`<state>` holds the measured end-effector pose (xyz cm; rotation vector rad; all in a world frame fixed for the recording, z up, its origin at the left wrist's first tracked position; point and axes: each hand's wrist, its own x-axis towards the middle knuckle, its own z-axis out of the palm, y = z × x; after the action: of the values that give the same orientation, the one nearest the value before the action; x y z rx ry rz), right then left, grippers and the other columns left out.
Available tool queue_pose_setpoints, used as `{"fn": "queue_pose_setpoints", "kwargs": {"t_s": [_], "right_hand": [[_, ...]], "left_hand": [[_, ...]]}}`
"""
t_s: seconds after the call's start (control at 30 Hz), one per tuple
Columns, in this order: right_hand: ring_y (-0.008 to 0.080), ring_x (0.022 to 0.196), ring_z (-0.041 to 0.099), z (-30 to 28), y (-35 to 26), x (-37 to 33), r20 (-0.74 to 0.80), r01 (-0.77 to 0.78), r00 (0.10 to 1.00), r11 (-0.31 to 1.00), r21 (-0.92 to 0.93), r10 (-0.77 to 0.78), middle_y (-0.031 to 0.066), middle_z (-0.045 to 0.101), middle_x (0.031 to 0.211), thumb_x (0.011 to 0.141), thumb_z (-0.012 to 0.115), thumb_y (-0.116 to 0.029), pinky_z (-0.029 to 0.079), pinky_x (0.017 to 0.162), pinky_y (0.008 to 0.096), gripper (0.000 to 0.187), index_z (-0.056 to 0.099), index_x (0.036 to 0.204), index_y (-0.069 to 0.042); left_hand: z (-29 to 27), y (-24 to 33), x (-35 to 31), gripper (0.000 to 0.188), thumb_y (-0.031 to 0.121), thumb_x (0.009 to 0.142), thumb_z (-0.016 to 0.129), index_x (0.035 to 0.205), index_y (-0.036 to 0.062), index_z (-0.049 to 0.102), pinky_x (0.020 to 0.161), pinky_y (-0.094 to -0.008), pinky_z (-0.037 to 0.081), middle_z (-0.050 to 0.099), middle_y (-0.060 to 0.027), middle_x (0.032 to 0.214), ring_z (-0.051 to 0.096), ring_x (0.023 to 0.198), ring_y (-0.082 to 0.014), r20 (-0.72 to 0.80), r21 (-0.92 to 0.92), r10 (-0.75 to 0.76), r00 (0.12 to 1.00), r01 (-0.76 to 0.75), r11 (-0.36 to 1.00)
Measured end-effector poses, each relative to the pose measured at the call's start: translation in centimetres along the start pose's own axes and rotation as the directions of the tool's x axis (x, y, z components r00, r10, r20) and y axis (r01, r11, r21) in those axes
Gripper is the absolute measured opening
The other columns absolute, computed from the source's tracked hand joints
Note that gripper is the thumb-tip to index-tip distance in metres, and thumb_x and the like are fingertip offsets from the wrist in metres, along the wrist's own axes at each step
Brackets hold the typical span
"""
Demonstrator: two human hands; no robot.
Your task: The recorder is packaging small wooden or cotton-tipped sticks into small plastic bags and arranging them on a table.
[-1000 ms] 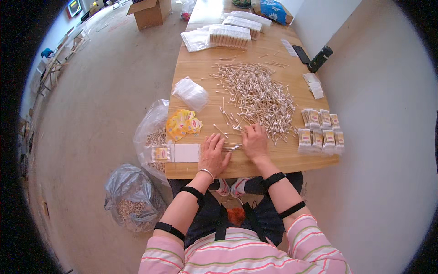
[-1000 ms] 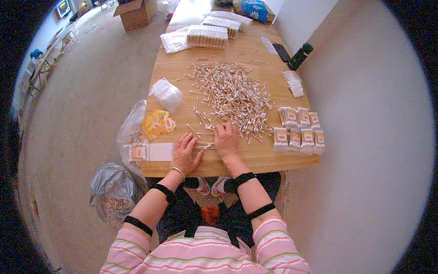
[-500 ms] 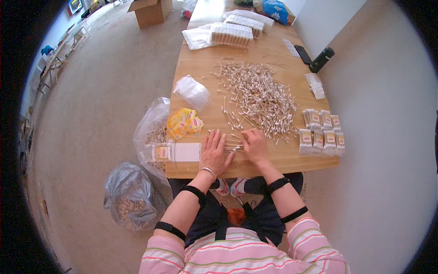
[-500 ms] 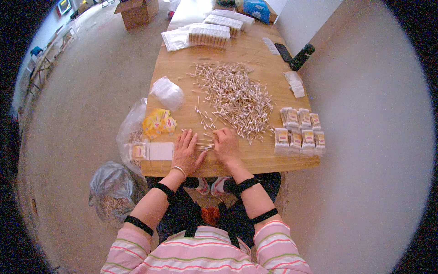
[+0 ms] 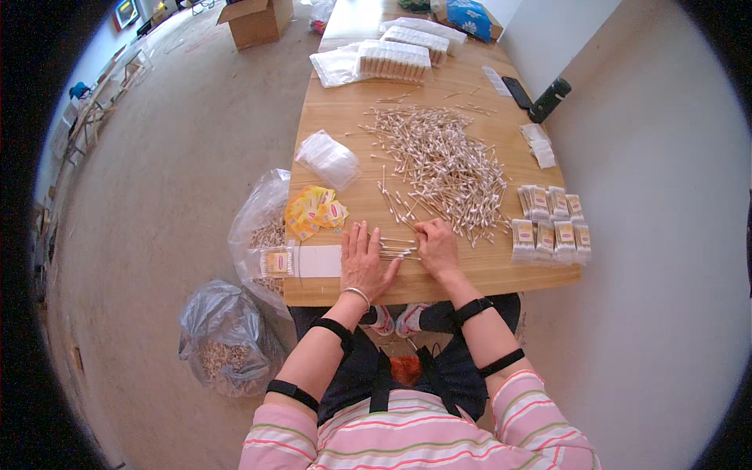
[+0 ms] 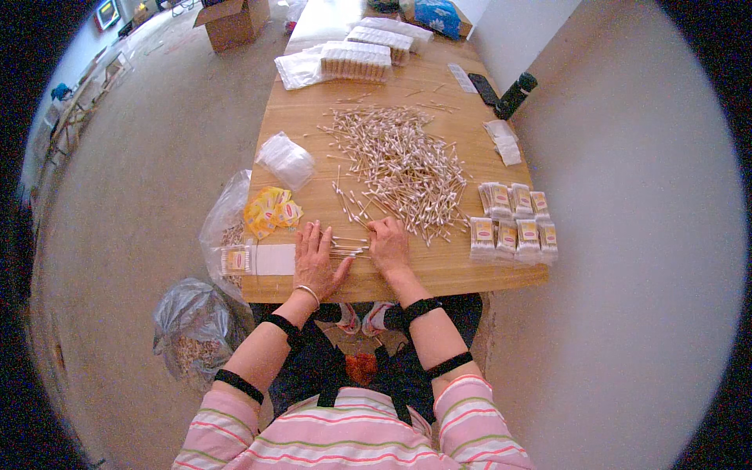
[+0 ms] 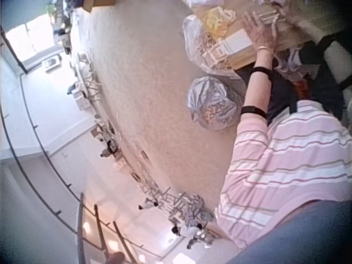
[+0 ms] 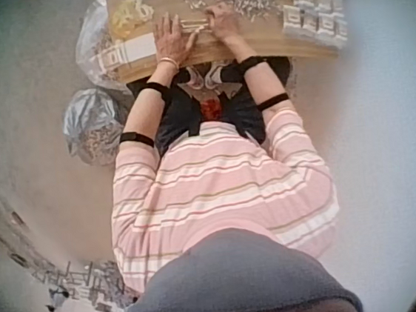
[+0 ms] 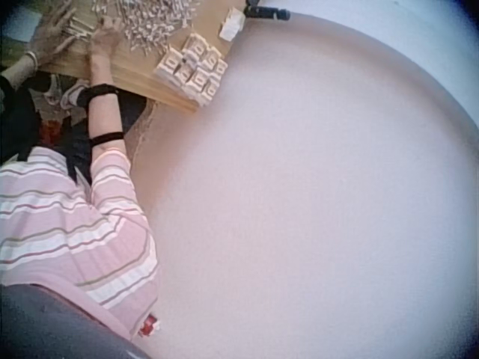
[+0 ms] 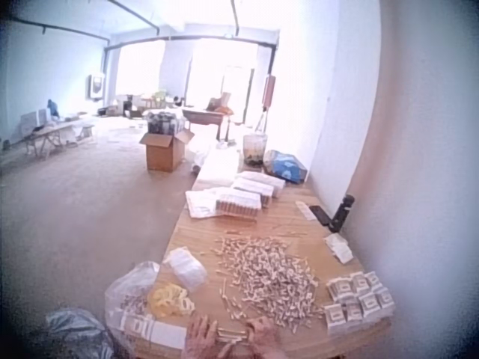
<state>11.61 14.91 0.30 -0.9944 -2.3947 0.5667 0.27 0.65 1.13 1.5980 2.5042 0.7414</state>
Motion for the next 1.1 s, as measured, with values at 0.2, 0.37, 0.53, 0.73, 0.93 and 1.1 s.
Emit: {"fn": "queue_pose_setpoints", "kwargs": {"t_s": [0.2, 0.37, 0.53, 0.73, 0.93, 1.1], "right_hand": [[0.029, 0.092, 0.054, -0.6, -1.7, 0.0, 0.078, -0.035, 0.996, 0.998, 0.042, 0.031, 0.01, 0.06, 0.09, 0.071, 0.069, -0.013, 0.044, 0.084, 0.0385, 0.015, 0.069, 0.086, -0.009], [0.0282, 0.092, 0.054, -0.3, -1.1, 0.2, 0.078, -0.033, 0.997, 0.997, 0.074, 0.027, 0.009, 0.06, 0.089, 0.072, 0.07, -0.015, 0.044, 0.084, 0.0379, 0.013, 0.069, 0.084, -0.009], [0.029, 0.088, 0.056, -0.1, -1.1, 0.1, 0.036, -0.042, 0.999, 0.997, 0.07, 0.04, 0.0114, 0.06, 0.086, 0.072, 0.068, -0.01, 0.045, 0.079, 0.0376, 0.011, 0.069, 0.083, -0.006], [0.0278, 0.09, 0.054, -0.1, -1.0, -0.1, 0.065, -0.098, 0.994, 0.99, 0.098, 0.092, 0.0091, 0.059, 0.087, 0.074, 0.067, -0.014, 0.044, 0.082, 0.0378, 0.01, 0.069, 0.083, -0.009], [0.0287, 0.085, 0.056, 0.1, -0.8, -0.3, -0.027, -0.044, 0.999, 0.994, 0.102, 0.047, 0.011, 0.059, 0.084, 0.072, 0.067, -0.009, 0.044, 0.078, 0.0376, 0.01, 0.069, 0.082, -0.006], [0.0288, 0.087, 0.055, 0.1, -1.0, -0.7, -0.021, -0.066, 0.997, 0.993, 0.102, 0.068, 0.0108, 0.058, 0.084, 0.073, 0.066, -0.01, 0.044, 0.079, 0.0384, 0.01, 0.069, 0.082, -0.007]], "left_hand": [[-0.1, -0.1, -0.2, 0.075, 0.044, 0.079, 0.062, 0.134, -0.0022, 0.038, 0.113, -0.0461, 0.011, 0.031, -0.0235, 0.141, 0.021, 0.136, -0.0359, -0.067, 0.01, -0.012, 0.998, 0.013, 1.0], [0.0, 0.0, 0.0, 0.076, 0.044, 0.079, 0.062, 0.134, -0.0028, 0.037, 0.113, -0.0461, 0.011, 0.03, -0.0244, 0.142, 0.019, 0.137, -0.0367, -0.02, -0.016, -0.003, 1.0, 0.003, 1.0], [-0.1, 0.5, -0.2, 0.077, 0.045, 0.079, 0.061, 0.134, -0.0026, 0.037, 0.114, -0.046, 0.01, 0.028, -0.0226, 0.143, 0.02, 0.137, -0.034, -0.103, 0.028, -0.051, 0.993, 0.055, 0.998], [-0.3, 0.1, -0.1, 0.078, 0.046, 0.079, 0.061, 0.135, -0.0019, 0.037, 0.114, -0.0457, 0.01, 0.026, -0.0256, 0.143, 0.017, 0.137, -0.0377, 0.002, -0.026, -0.044, 0.999, 0.044, 0.999], [0.0, 0.4, -0.2, 0.075, 0.047, 0.078, 0.061, 0.131, -0.0018, 0.041, 0.114, -0.046, 0.011, 0.032, -0.0216, 0.139, 0.023, 0.135, -0.033, -0.145, 0.052, -0.017, 0.989, 0.025, 0.998], [0.0, 0.3, -0.1, 0.072, 0.047, 0.078, 0.062, 0.127, -0.0011, 0.044, 0.113, -0.046, 0.014, 0.04, -0.0185, 0.13, 0.03, 0.13, -0.0315, -0.094, 0.034, -0.001, 0.996, 0.004, 0.999]]}}
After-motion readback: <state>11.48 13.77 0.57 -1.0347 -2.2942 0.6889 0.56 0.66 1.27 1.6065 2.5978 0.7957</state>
